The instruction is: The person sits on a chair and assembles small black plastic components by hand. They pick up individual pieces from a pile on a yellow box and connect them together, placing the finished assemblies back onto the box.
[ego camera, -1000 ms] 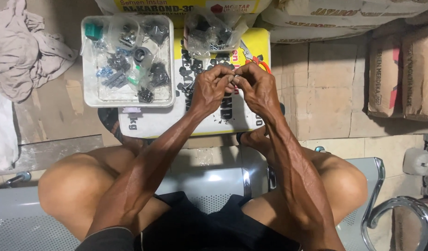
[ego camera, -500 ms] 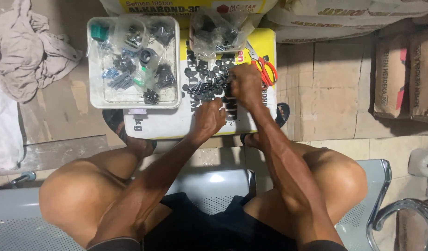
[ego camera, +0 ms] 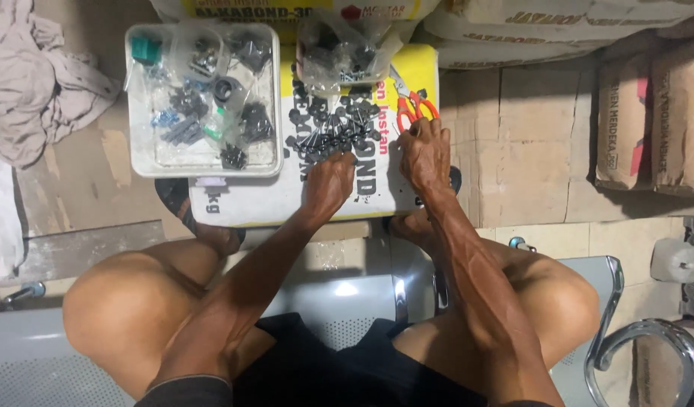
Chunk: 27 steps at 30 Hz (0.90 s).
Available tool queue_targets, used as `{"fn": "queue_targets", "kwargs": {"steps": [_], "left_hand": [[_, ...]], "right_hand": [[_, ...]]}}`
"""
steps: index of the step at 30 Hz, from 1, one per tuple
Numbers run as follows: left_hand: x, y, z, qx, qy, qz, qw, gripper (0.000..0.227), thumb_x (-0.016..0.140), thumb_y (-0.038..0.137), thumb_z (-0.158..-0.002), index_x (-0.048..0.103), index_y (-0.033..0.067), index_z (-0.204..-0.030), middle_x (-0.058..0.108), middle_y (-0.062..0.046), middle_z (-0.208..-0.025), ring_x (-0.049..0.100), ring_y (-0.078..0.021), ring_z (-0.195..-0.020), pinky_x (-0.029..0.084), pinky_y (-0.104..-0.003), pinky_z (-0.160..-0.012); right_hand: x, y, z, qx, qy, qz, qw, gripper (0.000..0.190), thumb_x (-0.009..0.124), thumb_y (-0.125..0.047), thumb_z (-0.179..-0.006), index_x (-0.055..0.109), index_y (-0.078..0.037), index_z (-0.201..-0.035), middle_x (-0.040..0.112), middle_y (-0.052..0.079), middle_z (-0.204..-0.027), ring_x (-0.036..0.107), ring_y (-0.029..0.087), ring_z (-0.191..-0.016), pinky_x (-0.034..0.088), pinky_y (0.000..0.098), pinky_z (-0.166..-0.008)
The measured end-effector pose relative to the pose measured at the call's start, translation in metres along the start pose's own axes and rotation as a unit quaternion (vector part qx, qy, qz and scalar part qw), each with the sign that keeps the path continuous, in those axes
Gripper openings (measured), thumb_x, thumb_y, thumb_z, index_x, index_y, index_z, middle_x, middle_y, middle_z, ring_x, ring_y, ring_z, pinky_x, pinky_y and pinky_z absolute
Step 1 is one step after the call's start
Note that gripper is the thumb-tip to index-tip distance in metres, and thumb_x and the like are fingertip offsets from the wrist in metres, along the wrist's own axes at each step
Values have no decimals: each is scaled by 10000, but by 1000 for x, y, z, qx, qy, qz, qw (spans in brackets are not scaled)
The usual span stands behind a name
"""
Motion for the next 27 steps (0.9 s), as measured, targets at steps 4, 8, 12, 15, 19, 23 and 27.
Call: {"fn": "queue_targets", "kwargs": {"steps": [4,8,12,15,19,23,27], "left_hand": [[21,-18,-9,32,5,-45,998,60,645,72,-924,686,66,-967,701,-149,-806,744,-367,-675,592,-466,-560],[38,-22,-15,33,16,-23,999,33,630,53,-916,646,54,-944,663,-151,-841,730,-392,-662,583,-498,-576],[30,-16,-13,29,11,-5,1000,35,582,52,-930,594,55,-962,643,-167,-925,724,-429,-696,579,-560,-637],[14,-2,-7,42,-1,-22,999,108,533,53,-957,624,73,-1012,666,-180,-1012,738,-427,-714,592,-581,-683],[44,-15,-12,25,-27,-36,999,123,526,52,-934,621,65,-1011,663,-163,-1093,742,-431,-727,579,-600,-732],[33,-11,-6,-32,-8,78,996,100,497,49,-903,596,47,-890,633,-178,-939,723,-481,-746,567,-568,-684],[15,7,-11,-81,51,260,961,67,608,37,-893,655,56,-849,696,-141,-821,738,-410,-812,563,-439,-741]], "right_hand": [[3,2,1,-6,-23,23,999,139,717,-86,-866,763,-190,-788,539,39,-970,566,293,-951,426,415,-756],[-5,-1,0,-3,-35,2,999,155,679,-69,-916,772,-159,-830,562,71,-959,578,290,-952,418,413,-763],[15,14,-5,-6,-27,-179,984,103,695,-31,-922,712,-125,-884,608,112,-890,641,372,-890,475,451,-731],[-13,2,-11,34,-46,-276,959,117,724,-42,-916,711,-155,-946,690,75,-860,688,327,-857,514,424,-714],[-83,-28,-9,98,-41,-369,923,137,711,-26,-937,715,-139,-1014,725,86,-846,678,235,-805,508,366,-688],[-115,-36,-6,129,-68,-412,900,182,701,-60,-960,775,-137,-1107,752,109,-874,671,180,-781,547,323,-698],[-132,-36,-8,176,-67,-465,865,181,729,-68,-928,783,-101,-1098,737,98,-825,653,128,-711,563,278,-656]]}}
Point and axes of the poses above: each hand's wrist, its own z-axis away from the middle knuckle, its own x-axis out of the palm, y = z × x, the point moved 4 cm from there along -z, towards the middle knuckle
